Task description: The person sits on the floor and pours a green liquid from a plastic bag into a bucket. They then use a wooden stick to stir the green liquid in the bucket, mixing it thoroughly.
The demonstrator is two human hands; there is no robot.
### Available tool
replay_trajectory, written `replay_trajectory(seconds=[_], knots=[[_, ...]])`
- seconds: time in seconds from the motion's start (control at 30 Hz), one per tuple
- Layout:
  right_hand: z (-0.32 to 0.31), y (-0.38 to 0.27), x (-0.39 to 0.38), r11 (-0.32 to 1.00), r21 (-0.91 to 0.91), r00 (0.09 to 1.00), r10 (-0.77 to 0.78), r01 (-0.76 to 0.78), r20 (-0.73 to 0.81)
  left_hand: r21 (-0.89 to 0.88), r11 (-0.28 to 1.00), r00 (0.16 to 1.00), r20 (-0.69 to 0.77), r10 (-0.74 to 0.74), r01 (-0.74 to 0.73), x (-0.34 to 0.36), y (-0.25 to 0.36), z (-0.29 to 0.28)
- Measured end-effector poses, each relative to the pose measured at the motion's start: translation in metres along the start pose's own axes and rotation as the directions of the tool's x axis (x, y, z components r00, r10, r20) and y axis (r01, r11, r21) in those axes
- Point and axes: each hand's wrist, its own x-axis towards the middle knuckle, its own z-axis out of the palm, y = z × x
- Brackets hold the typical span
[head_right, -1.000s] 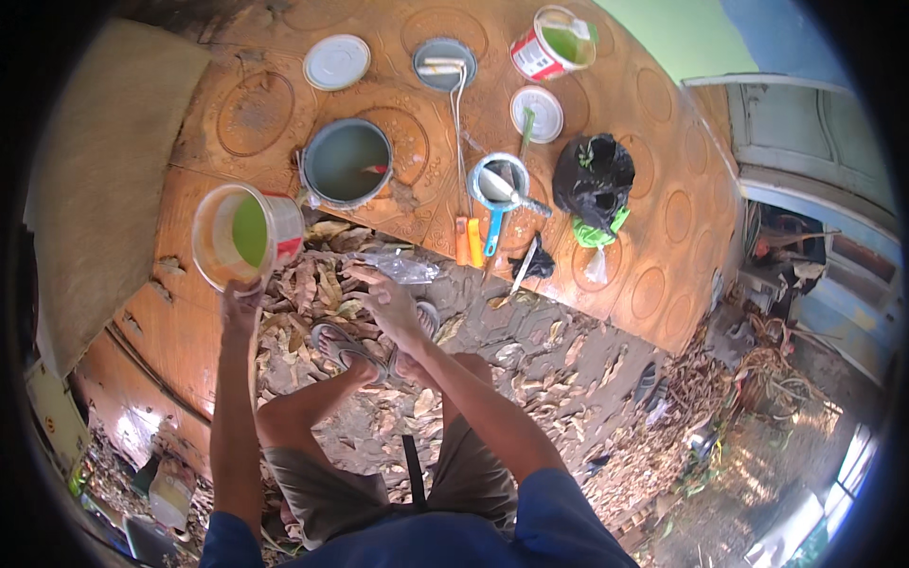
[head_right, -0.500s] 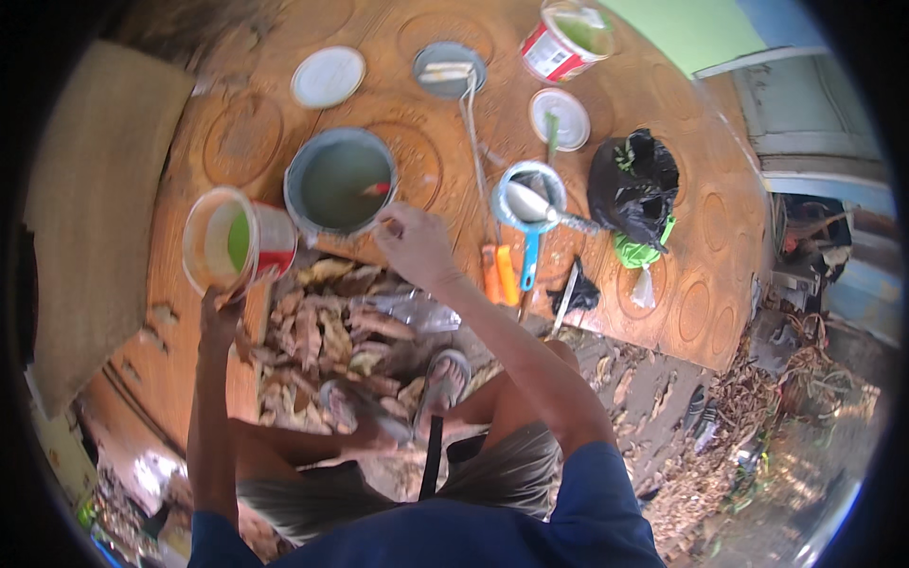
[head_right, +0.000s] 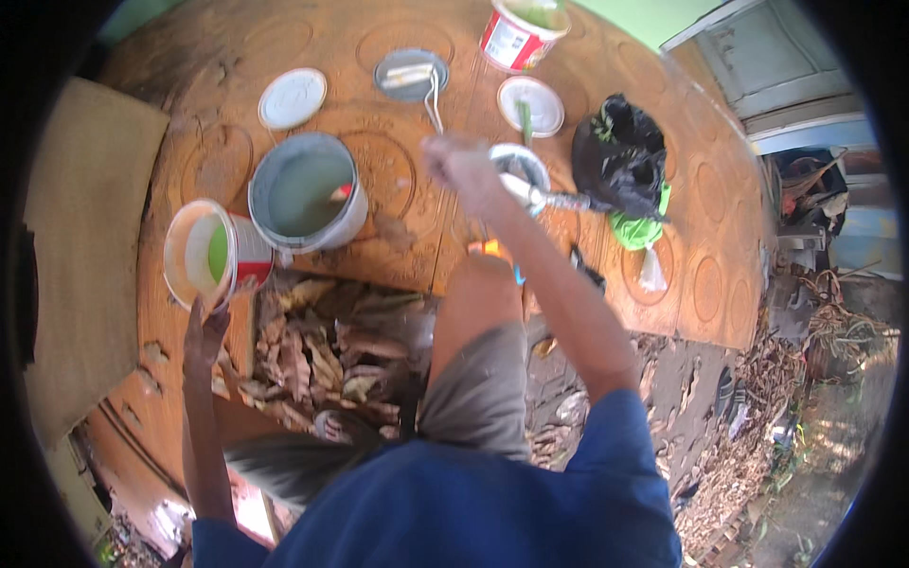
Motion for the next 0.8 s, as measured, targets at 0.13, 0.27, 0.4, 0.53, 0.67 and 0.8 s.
replay_trajectory(seconds=[0.13,0.27,0.4,0.53,0.67,0.8], knots=[[-0.040,-0.037,-0.017,0.998,0.006,0.989,-0.064,0.066,-0.133,0.306,0.952,0.934,-0.348,0.085,0.027,-0.020,0.012,0.053],[-0.058,-0.020,-0.022,0.992,0.121,0.996,-0.030,0.041,-0.090,0.485,0.873,0.839,-0.497,0.223,0.055,-0.015,0.005,0.043],[-0.057,0.007,-0.042,0.987,0.158,0.999,0.016,-0.010,-0.035,0.569,0.820,0.851,-0.457,0.259,0.056,-0.012,0.008,0.038],[-0.054,0.037,-0.068,0.967,0.254,0.998,0.032,-0.017,-0.053,0.505,0.861,0.881,-0.432,0.191,0.061,-0.015,0.007,0.054],[-0.037,0.047,-0.115,0.961,0.257,0.991,0.122,-0.106,-0.049,0.453,0.890,0.880,-0.442,0.173,0.053,-0.015,0.002,0.053],[-0.058,0.070,-0.136,0.992,0.124,0.968,0.051,-0.021,-0.245,0.438,0.897,0.879,-0.449,0.162,0.058,-0.011,0.002,0.048]])
